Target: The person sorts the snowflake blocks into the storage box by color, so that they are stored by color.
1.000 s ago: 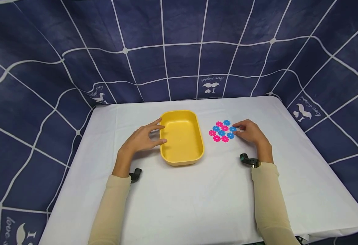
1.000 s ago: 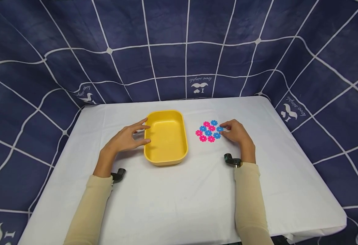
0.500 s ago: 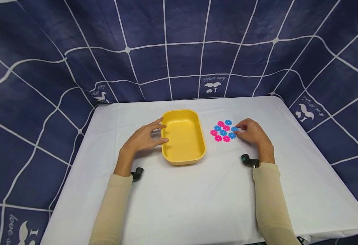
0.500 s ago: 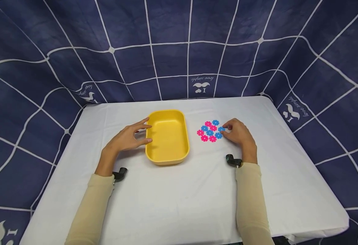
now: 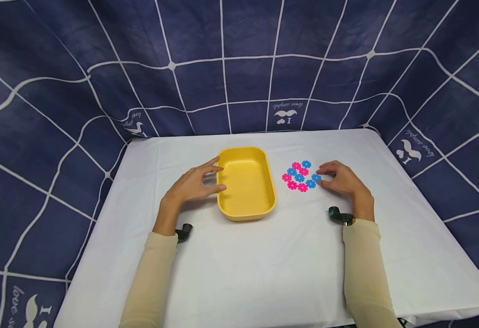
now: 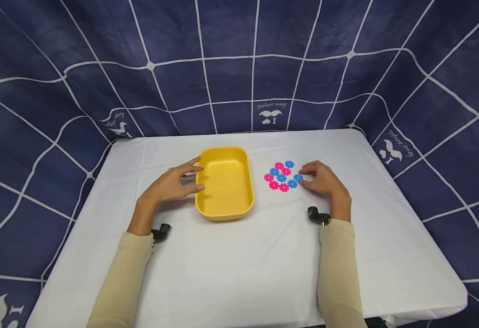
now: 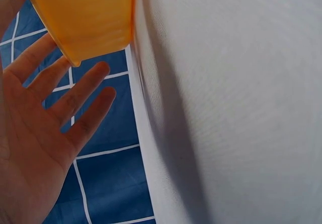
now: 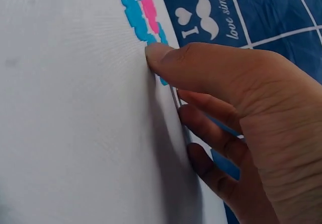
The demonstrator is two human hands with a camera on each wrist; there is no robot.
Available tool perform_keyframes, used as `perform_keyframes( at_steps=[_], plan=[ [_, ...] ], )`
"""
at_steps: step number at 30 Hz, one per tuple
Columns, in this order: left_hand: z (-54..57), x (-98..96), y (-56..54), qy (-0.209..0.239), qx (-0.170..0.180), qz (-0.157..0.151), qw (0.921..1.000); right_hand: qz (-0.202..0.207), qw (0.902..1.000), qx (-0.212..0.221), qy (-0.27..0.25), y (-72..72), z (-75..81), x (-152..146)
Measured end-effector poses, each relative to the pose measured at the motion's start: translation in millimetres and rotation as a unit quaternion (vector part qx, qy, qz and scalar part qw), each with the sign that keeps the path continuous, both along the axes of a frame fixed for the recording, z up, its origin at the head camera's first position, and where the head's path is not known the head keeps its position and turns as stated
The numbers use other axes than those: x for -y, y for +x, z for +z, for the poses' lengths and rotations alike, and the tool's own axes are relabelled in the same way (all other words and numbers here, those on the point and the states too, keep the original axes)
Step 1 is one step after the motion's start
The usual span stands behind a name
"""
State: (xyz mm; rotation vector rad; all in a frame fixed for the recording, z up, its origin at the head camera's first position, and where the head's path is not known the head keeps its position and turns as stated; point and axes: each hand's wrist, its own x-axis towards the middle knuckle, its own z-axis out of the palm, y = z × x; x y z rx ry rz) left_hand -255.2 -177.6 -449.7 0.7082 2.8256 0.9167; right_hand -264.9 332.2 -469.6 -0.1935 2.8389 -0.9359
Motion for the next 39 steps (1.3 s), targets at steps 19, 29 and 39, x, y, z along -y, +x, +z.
perform_keyframes(
  at_steps=[19, 29, 39],
  plan=[
    [-1.2, 1.1, -0.4, 0.004, 0.001, -0.003, 1.0000, -0.030, 0.9955, -0.090, -0.001, -0.5, -13.0, -0.3],
    [0.3, 0.0, 1.9, 0.008, 0.004, -0.004, 1.0000, -0.028, 0.9945, -0.101, -0.008, 1.1, 9.5, 8.3],
    [1.4, -1.5, 3.7, 0.011, 0.006, -0.001, 0.9999, -0.025, 0.9923, -0.120, 0.015, 9.7, 40.6, 20.8]
  ],
)
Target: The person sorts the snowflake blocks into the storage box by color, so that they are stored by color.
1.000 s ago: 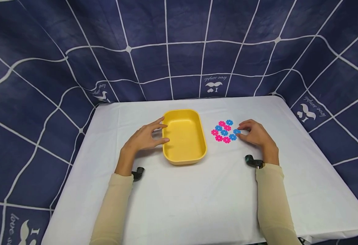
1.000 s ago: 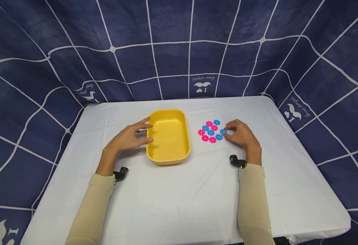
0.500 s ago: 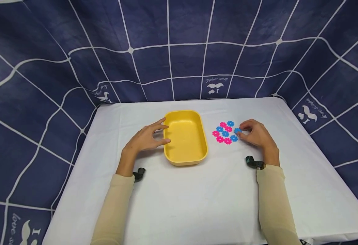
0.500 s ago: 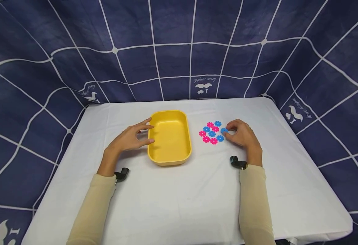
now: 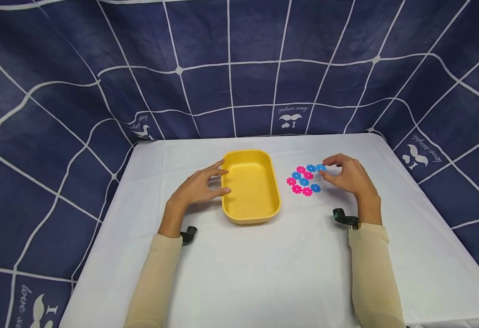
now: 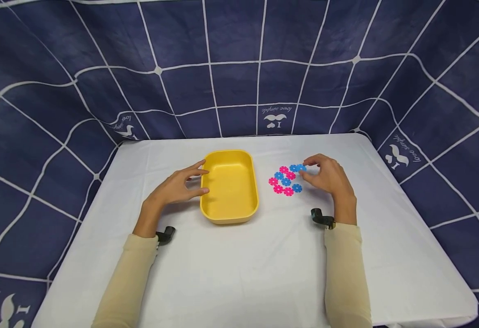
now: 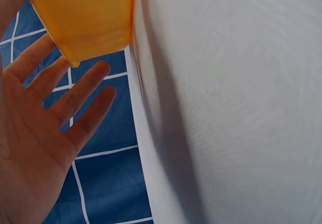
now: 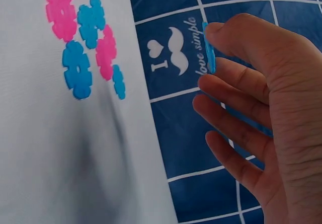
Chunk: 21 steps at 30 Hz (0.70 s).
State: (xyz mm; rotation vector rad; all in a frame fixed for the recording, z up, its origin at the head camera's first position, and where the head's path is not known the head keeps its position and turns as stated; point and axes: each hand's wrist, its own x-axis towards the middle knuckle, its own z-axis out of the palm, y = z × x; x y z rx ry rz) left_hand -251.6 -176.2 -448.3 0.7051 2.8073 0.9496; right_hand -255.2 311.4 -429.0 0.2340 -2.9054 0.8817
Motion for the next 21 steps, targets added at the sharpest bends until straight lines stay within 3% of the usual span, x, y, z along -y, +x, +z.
perform_keyframes(
  at_steps=[11, 21],
  plan=[
    [-1.1, 0.2, -1.1, -0.011, 0.005, 0.002, 0.9999, 0.014, 0.9996, -0.017, 0.017, 2.8, 13.0, 10.1],
    [-2.2, 1.1, -1.9, -0.007, 0.008, 0.004, 0.9999, 0.067, 0.9971, -0.026, 0.025, 0.9, 23.9, 51.5]
  ],
)
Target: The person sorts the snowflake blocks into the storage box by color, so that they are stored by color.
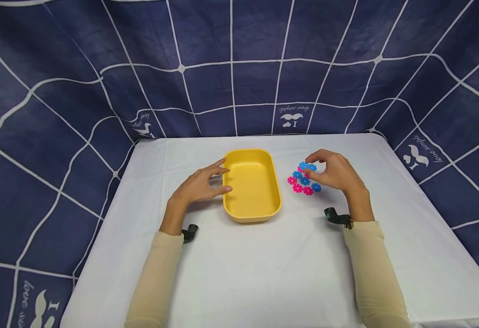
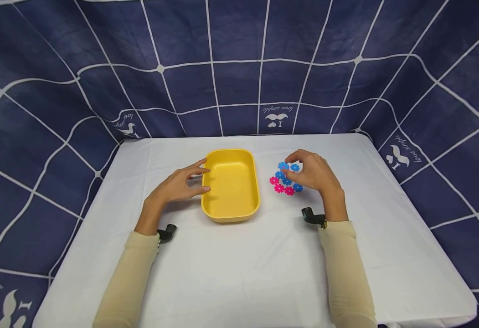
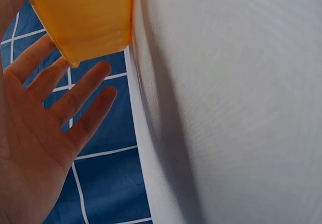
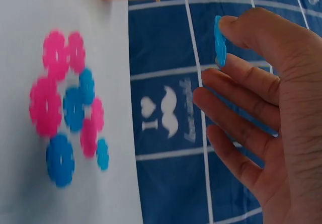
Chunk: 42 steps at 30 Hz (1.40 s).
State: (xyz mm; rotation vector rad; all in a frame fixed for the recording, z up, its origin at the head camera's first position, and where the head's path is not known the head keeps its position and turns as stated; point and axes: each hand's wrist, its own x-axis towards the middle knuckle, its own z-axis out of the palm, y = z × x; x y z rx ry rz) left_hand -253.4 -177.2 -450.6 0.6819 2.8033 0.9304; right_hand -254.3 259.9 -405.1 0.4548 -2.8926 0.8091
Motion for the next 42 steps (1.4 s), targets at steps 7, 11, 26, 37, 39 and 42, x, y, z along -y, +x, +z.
perform_keyframes(
  at_steps=[7, 11, 26, 37, 39, 42],
  plan=[
    [-0.3, -0.1, -1.5, 0.006, 0.000, -0.008, 0.9999, 0.061, 0.9980, -0.018, -0.002, 1.5, 3.1, 29.3],
    [0.3, 0.7, -1.4, 0.008, 0.000, -0.007, 0.9999, 0.097, 0.9949, -0.021, 0.017, 4.0, 5.4, 45.5],
    [0.2, 2.4, -1.2, 0.012, 0.008, -0.002, 0.9999, 0.198, 0.9779, -0.055, 0.038, 13.6, 16.9, 87.5],
    [-0.4, 0.9, -2.0, 0.009, 0.013, 0.003, 0.9999, 0.246, 0.9666, -0.057, 0.040, 20.6, 15.1, 115.3],
    [-0.6, 1.3, -1.9, 0.010, 0.014, 0.004, 0.9999, 0.254, 0.9646, -0.056, 0.042, 21.5, 15.4, 119.9],
    [-0.9, 1.6, -1.8, 0.010, 0.014, 0.005, 0.9998, 0.263, 0.9619, -0.057, 0.047, 23.2, 15.6, 126.0]
  ],
)
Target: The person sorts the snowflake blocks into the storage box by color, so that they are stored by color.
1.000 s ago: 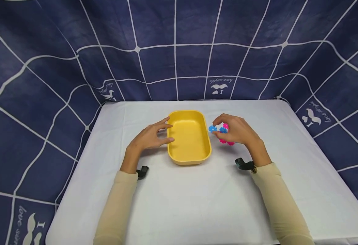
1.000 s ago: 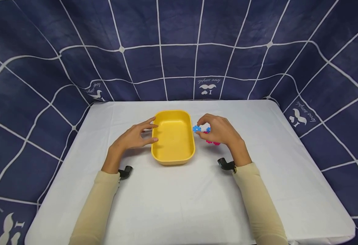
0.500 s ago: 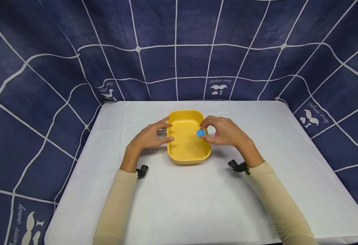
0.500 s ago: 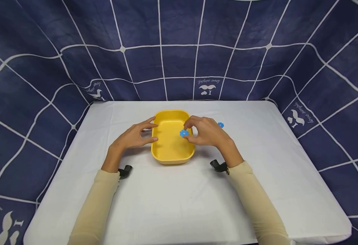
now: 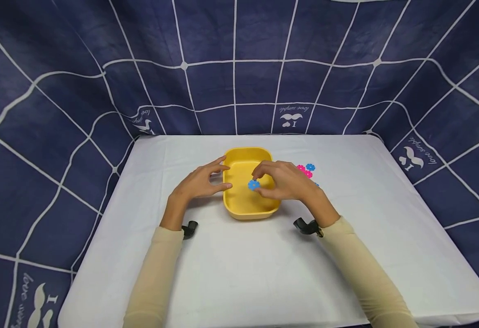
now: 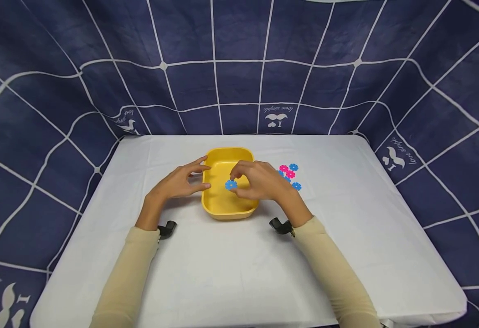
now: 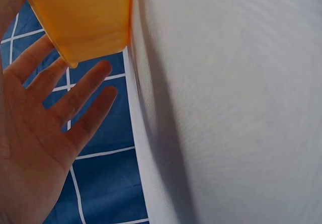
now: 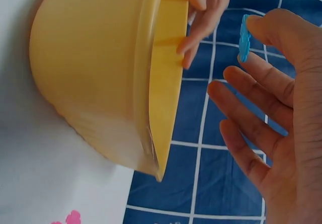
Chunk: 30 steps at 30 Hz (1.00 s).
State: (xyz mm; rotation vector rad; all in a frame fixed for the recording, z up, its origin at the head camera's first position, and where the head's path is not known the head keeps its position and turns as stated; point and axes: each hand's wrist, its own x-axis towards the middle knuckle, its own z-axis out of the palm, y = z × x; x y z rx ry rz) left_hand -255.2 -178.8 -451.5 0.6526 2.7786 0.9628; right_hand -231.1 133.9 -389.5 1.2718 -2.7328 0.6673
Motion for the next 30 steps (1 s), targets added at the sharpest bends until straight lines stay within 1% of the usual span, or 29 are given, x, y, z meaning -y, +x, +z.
perform_keyframes(
  at_steps=[8, 16, 23, 30],
  plan=[
    [-2.1, 1.1, 1.2, 0.010, 0.003, -0.005, 0.9999, 0.032, 0.9992, -0.008, 0.022, 1.8, -3.9, 15.7],
    [-2.1, 3.7, -2.2, 0.009, -0.004, -0.013, 0.9999, 0.060, 0.9974, -0.011, 0.040, -5.0, -6.5, 25.2],
    [-3.3, 5.5, -3.3, 0.020, 0.002, -0.018, 0.9996, 0.077, 0.9950, 0.013, 0.062, -15.7, -9.9, 29.8],
    [-2.7, 6.3, -5.6, 0.024, -0.005, -0.018, 0.9995, 0.090, 0.9906, 0.039, 0.095, -23.9, -11.8, 39.7]
  ],
)
